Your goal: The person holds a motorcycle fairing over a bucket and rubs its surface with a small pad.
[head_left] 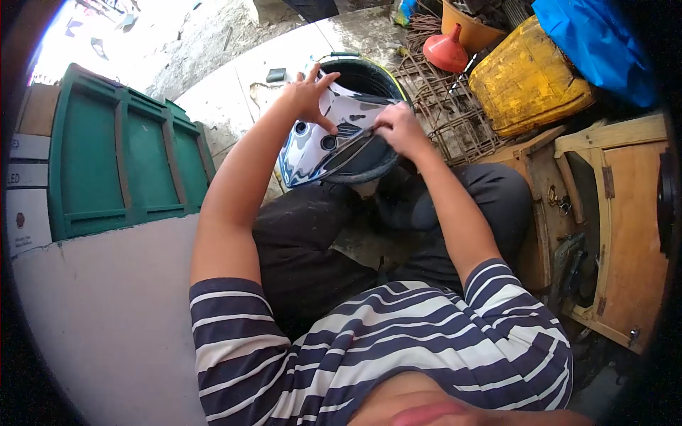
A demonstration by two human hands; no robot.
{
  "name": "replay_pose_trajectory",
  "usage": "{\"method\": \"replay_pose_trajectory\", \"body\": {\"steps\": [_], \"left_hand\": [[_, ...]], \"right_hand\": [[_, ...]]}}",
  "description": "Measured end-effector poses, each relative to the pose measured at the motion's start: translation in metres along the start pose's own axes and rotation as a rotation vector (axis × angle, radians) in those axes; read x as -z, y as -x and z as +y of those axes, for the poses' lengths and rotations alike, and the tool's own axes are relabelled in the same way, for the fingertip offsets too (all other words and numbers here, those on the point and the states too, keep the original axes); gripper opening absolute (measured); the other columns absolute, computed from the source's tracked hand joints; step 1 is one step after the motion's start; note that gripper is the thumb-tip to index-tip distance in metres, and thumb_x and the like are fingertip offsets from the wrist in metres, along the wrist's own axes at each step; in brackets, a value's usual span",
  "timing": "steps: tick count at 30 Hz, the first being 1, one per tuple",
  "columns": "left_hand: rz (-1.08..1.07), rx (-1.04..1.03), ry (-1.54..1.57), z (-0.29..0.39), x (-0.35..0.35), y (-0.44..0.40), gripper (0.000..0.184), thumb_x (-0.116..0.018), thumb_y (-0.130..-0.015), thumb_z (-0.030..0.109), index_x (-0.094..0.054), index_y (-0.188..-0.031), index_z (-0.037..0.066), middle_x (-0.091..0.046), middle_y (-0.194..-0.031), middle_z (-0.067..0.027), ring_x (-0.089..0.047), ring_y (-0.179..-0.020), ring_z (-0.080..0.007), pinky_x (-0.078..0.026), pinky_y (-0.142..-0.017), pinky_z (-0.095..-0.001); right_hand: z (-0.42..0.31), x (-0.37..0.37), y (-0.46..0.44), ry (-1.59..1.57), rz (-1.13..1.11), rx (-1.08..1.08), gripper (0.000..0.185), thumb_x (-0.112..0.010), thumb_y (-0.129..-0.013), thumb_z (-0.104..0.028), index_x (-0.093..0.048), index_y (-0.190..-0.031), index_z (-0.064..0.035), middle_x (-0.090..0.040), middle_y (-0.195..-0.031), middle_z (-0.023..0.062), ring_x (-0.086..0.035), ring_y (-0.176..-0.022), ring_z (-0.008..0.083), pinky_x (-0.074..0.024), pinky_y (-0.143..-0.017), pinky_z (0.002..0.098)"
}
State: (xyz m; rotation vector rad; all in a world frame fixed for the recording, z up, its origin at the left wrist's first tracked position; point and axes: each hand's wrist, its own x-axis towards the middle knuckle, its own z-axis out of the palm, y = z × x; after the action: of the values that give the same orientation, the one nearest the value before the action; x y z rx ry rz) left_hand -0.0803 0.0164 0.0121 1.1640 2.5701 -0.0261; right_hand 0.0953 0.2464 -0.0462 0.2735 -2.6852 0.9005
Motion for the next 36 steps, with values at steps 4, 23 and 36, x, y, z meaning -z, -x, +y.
{"method": "replay_pose_trajectory", "body": {"steps": [4,23,36], "left_hand": [[0.003,-0.004,0.002,-0.004,-0.004,0.002,0.148,-0.097,-0.044,0.071,-0.021,-0.167,0.036,-0.015,-0.174,-0.0233,-0.031,-0.148,-0.0620,-0.044,-0.113,-0.0689],[-0.031,0.004,0.021,0.000,0.004,0.002,0.153,-0.099,-0.044,0.069,-0.015,-0.168,0.038,-0.011,-0.175,-0.0238,-0.026,-0.150,-0.0617,-0.041,-0.117,-0.0677],[-0.053,0.066,-0.006,0.005,0.005,0.005,0.164,-0.098,-0.045,0.071,-0.001,-0.170,0.029,-0.011,-0.174,-0.0248,-0.029,-0.150,-0.0590,-0.041,-0.117,-0.0656]], "right_hand": [[0.007,0.021,-0.005,0.004,-0.043,-0.281,0.013,-0.080,-0.077,-0.016,-0.077,-0.088,-0.0101,-0.073,-0.093,0.0099,-0.064,-0.099,0.0337,-0.0517,-0.089,0.0455],[-0.001,0.013,-0.003,0.046,0.025,-0.278,0.006,-0.078,-0.080,-0.013,-0.076,-0.084,-0.0098,-0.072,-0.088,0.0109,-0.064,-0.093,0.0341,-0.0532,-0.086,0.0450],[0.008,0.005,0.005,0.097,0.116,-0.186,0.015,-0.087,-0.070,-0.016,-0.081,-0.084,-0.0174,-0.061,-0.102,0.0073,-0.055,-0.107,0.0322,-0.0461,-0.099,0.0447]]}}
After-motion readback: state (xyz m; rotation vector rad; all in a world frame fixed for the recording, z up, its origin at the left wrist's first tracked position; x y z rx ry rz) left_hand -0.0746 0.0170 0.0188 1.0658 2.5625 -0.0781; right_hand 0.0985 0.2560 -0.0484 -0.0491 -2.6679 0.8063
